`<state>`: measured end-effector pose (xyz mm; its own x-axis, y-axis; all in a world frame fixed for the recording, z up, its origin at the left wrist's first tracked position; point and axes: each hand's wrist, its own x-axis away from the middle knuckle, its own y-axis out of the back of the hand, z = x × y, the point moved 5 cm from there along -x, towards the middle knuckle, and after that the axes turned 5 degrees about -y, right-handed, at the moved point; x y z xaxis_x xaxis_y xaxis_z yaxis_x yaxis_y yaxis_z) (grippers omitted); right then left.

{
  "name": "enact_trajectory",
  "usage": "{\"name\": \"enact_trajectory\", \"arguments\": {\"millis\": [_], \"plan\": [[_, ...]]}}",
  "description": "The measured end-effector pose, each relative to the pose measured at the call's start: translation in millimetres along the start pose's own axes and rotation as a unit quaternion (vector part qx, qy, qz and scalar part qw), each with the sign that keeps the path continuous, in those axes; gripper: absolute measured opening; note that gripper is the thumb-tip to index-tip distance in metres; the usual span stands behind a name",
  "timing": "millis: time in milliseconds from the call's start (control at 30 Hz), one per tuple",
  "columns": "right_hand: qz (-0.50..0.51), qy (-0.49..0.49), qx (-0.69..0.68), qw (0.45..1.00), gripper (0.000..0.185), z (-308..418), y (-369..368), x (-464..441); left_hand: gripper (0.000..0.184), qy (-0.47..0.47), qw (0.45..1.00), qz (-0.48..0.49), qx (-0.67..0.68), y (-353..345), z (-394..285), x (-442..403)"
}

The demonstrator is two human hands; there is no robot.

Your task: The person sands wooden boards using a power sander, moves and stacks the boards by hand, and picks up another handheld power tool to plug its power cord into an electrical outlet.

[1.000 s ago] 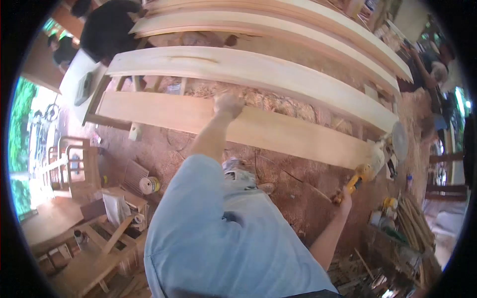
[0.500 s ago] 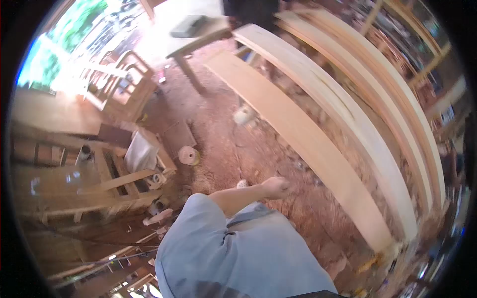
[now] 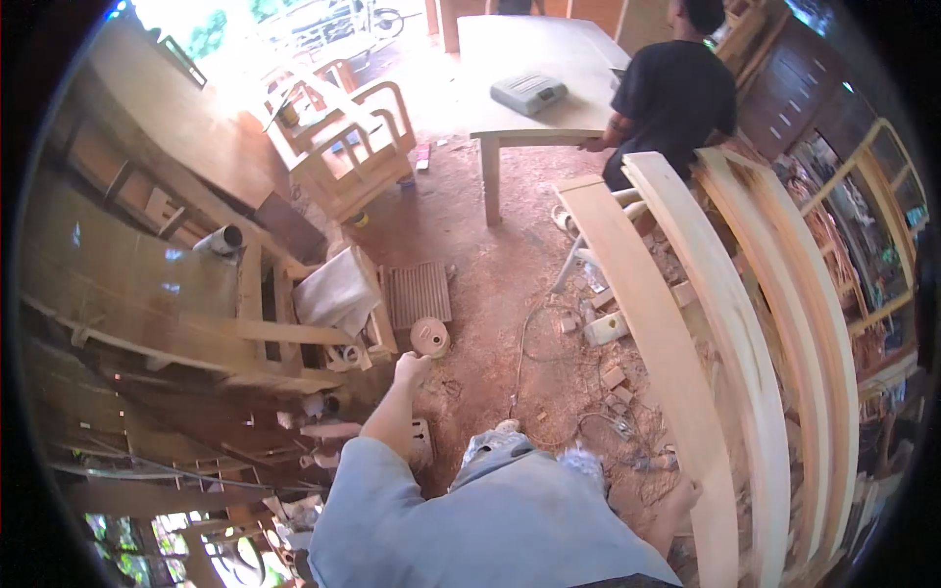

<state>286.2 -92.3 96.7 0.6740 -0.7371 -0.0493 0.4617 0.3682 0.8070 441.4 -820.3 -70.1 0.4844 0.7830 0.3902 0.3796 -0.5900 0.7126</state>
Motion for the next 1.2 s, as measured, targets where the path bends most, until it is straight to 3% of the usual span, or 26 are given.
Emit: {"name": "enact_trajectory", "arguments": {"millis": [33, 67, 133, 167, 233, 300, 367, 433, 467, 533, 567, 633, 667, 700, 767, 800, 833, 933, 967, 1033, 1067, 1167, 1200], "plan": [[0.055, -0.102, 0.031, 0.993, 0.051, 14, 8, 9, 0.045, 0.013, 0.999, -0.013, 0.028, -25, 30, -2], [0.119, -0.101, -0.101, 0.983, 0.044, -1, -34, -12, 0.045, 0.028, 0.999, -0.010, 0.031, -34, 43, -2], [0.207, -0.194, -0.253, 0.925, 0.036, 8, -44, -11, 0.049, 0.113, 0.955, 0.136, 0.239, -85, 76, 27], [0.226, -0.288, -0.290, 0.884, 0.034, 18, -47, 0, 0.050, 0.124, 0.973, 0.119, 0.152, -100, 94, 45], [0.405, -0.260, -0.297, 0.824, 0.035, 21, -88, -4, 0.049, 0.143, 0.973, 0.150, 0.098, -111, 120, 89], [0.470, -0.258, -0.341, 0.772, 0.033, 74, -105, 22, 0.037, 0.168, 0.961, 0.212, 0.065, -122, 145, 140], [0.513, -0.231, -0.336, 0.755, 0.025, 179, -130, 78, 0.030, 0.284, 0.916, 0.254, 0.125, -106, 151, 152], [0.570, -0.081, -0.332, 0.747, 0.022, 264, -127, 113, 0.028, 0.324, 0.907, 0.236, 0.126, -88, 151, 166], [0.576, -0.079, -0.333, 0.742, 0.022, 276, -135, 108, 0.028, 0.324, 0.909, 0.228, 0.129, -87, 151, 172], [0.548, 0.152, -0.281, 0.773, 0.018, 310, -142, 85, 0.027, 0.345, 0.906, 0.140, 0.202, -83, 145, 184], [0.550, 0.155, -0.293, 0.766, 0.018, 321, -153, 74, 0.026, 0.324, 0.921, 0.139, 0.165, -77, 137, 174], [0.383, 0.343, -0.221, 0.829, 0.012, 348, -162, 44, 0.027, 0.262, 0.943, 0.080, 0.188, -65, 111, 145], [0.383, 0.344, -0.235, 0.824, 0.012, 361, -175, 31, 0.029, 0.206, 0.956, 0.032, 0.208, -58, 96, 125], [0.373, 0.308, -0.236, 0.843, 0.014, 363, -182, 14, 0.036, 0.222, 0.946, 0.000, 0.235, -42, 62, 121], [0.360, 0.266, -0.244, 0.860, 0.016, 368, -194, -10, 0.037, 0.235, 0.937, 0.015, 0.260, -32, 37, 97], [0.307, 0.275, -0.203, 0.888, 0.022, 370, -197, -19, 0.038, 0.255, 0.923, 0.032, 0.288, -28, 29, 83], [0.250, 0.282, -0.162, 0.912, 0.028, 372, -201, -27, 0.038, 0.168, 0.977, 0.027, 0.126, -13, 21, 64], [0.212, 0.311, -0.124, 0.918, 0.038, 375, -227, -22, 0.040, 0.153, 0.979, -0.002, 0.132, 9, 3, 44], [0.203, 0.301, -0.129, 0.923, 0.038, 375, -235, -21, 0.039, 0.202, 0.961, 0.056, 0.178, -5, 27, 29], [0.216, 0.315, -0.031, 0.924, 0.040, 384, -264, -13, 0.037, 0.219, 0.970, 0.074, 0.080, 2, 39, 6], [0.202, 0.302, -0.033, 0.931, 0.040, 390, -275, -6, 0.035, 0.185, 0.976, 0.109, 0.048, 3, 45, -10], [0.095, 0.258, 0.024, 0.961, 0.038, 414, -277, 38, 0.021, 0.344, 0.911, 0.192, 0.124, -2, 73, -58], [0.076, 0.258, 0.073, 0.960, 0.037, 426, -272, 52, 0.021, 0.332, 0.913, 0.206, 0.115, 2, 70, -86]]}}
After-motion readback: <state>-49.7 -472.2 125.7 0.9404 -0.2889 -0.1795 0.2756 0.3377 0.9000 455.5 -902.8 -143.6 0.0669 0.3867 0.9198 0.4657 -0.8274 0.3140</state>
